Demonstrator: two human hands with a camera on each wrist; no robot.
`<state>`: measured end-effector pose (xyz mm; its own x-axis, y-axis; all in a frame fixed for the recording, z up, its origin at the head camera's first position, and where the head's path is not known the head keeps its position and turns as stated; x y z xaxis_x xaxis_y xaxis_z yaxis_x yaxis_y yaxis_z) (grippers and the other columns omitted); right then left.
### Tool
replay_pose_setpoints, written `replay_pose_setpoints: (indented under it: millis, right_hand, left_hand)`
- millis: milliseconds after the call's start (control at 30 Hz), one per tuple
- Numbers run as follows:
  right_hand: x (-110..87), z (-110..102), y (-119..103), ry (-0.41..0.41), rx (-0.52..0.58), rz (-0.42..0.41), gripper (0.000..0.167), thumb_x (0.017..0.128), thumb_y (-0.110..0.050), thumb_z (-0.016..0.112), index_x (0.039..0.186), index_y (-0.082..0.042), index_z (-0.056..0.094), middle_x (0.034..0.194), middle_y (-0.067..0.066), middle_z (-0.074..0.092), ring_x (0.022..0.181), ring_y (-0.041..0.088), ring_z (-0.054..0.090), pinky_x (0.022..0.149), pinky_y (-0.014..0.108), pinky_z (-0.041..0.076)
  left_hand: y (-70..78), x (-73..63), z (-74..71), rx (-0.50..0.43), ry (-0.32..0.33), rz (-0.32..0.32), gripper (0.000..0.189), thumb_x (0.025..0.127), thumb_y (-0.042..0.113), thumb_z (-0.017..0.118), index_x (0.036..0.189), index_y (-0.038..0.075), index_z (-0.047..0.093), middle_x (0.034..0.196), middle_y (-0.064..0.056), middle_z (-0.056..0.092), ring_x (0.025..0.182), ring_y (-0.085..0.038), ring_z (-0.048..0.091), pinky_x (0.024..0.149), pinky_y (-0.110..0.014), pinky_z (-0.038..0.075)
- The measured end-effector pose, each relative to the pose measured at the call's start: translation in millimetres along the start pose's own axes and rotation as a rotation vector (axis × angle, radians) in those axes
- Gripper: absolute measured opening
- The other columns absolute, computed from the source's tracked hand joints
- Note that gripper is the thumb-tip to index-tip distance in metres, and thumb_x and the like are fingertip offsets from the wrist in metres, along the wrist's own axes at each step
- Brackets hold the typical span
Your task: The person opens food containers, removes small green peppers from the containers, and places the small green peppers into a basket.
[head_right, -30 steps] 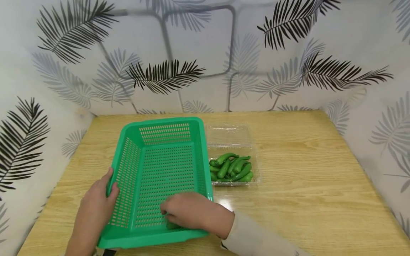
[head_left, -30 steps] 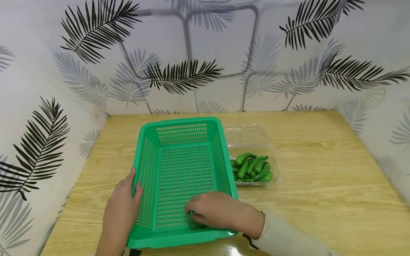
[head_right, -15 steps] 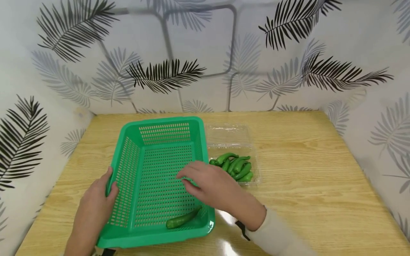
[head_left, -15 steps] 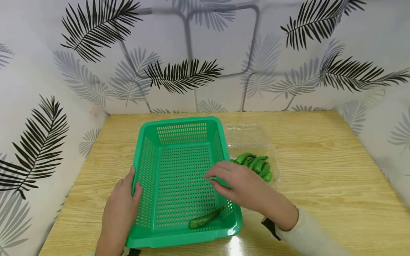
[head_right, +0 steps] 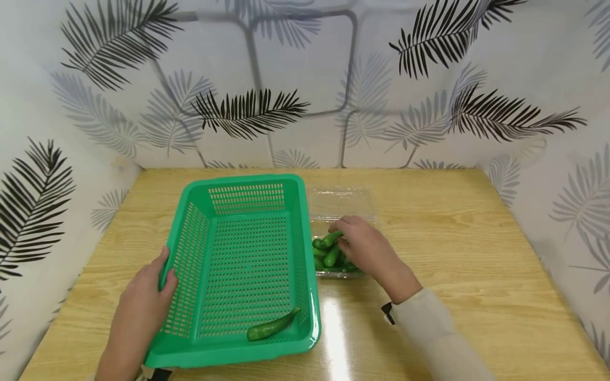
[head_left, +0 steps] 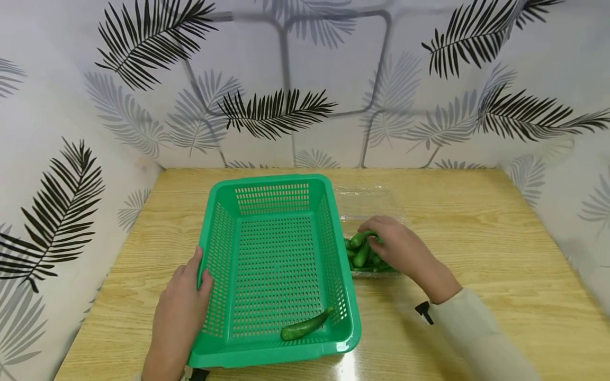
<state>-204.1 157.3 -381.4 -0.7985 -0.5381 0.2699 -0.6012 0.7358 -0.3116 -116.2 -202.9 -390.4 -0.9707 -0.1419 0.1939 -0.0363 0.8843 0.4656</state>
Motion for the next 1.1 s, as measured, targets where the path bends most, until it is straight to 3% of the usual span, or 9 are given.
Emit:
replay_pose_setpoints:
  millis: [233,567,733,1100]
  right_hand:
    - [1.7,21,18,-0.029,-0.012,0.012,0.022,0.082,0.004,0.065,0.102,-0.005,0.066,0.103,0.007,0.063,0.1,0.025,0.057,0.083,0.039,0.048]
    - [6.9,31,24,-0.098,-0.002,0.049,0.024,0.082,0.003,0.065,0.104,-0.007,0.062,0.103,0.006,0.062,0.098,0.022,0.057,0.081,0.039,0.048]
    - [10.5,29,22,-0.124,-0.021,0.017,0.029,0.082,0.004,0.064,0.108,-0.008,0.064,0.106,0.005,0.061,0.099,0.022,0.057,0.082,0.039,0.048]
    - [13.1,27,24,-0.12,-0.032,-0.064,0.024,0.079,0.0,0.068,0.1,-0.01,0.061,0.096,0.001,0.055,0.087,0.016,0.054,0.072,0.033,0.048]
  left_hand:
    - [-0.8,0.3,1.9,-0.014,-0.034,-0.018,0.049,0.094,0.016,0.048,0.14,0.001,0.039,0.085,-0.014,0.056,0.051,-0.018,0.041,0.04,-0.029,0.036]
    - [-0.5,0.4,0.5,-0.004,-0.018,-0.005,0.049,0.094,0.016,0.049,0.14,0.001,0.04,0.088,-0.016,0.057,0.054,-0.019,0.045,0.042,-0.03,0.038]
    - [0.9,0.6,0.3,-0.007,-0.006,0.003,0.048,0.094,0.015,0.05,0.139,0.0,0.041,0.081,-0.013,0.055,0.049,-0.017,0.039,0.039,-0.029,0.035]
    - [2.1,-0.6,-0.4,-0.006,0.004,0.008,0.048,0.093,0.013,0.051,0.138,0.0,0.042,0.077,-0.011,0.053,0.046,-0.016,0.035,0.038,-0.029,0.033]
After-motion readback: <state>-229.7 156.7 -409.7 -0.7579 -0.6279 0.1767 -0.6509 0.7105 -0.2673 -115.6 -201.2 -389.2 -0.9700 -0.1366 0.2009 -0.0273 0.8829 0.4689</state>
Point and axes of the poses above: each hand's wrist, its own x-axis towards the middle knuckle, its own z-axis out of the palm, y = z × x, the point moved 5 cm from there along x, towards the middle knuckle
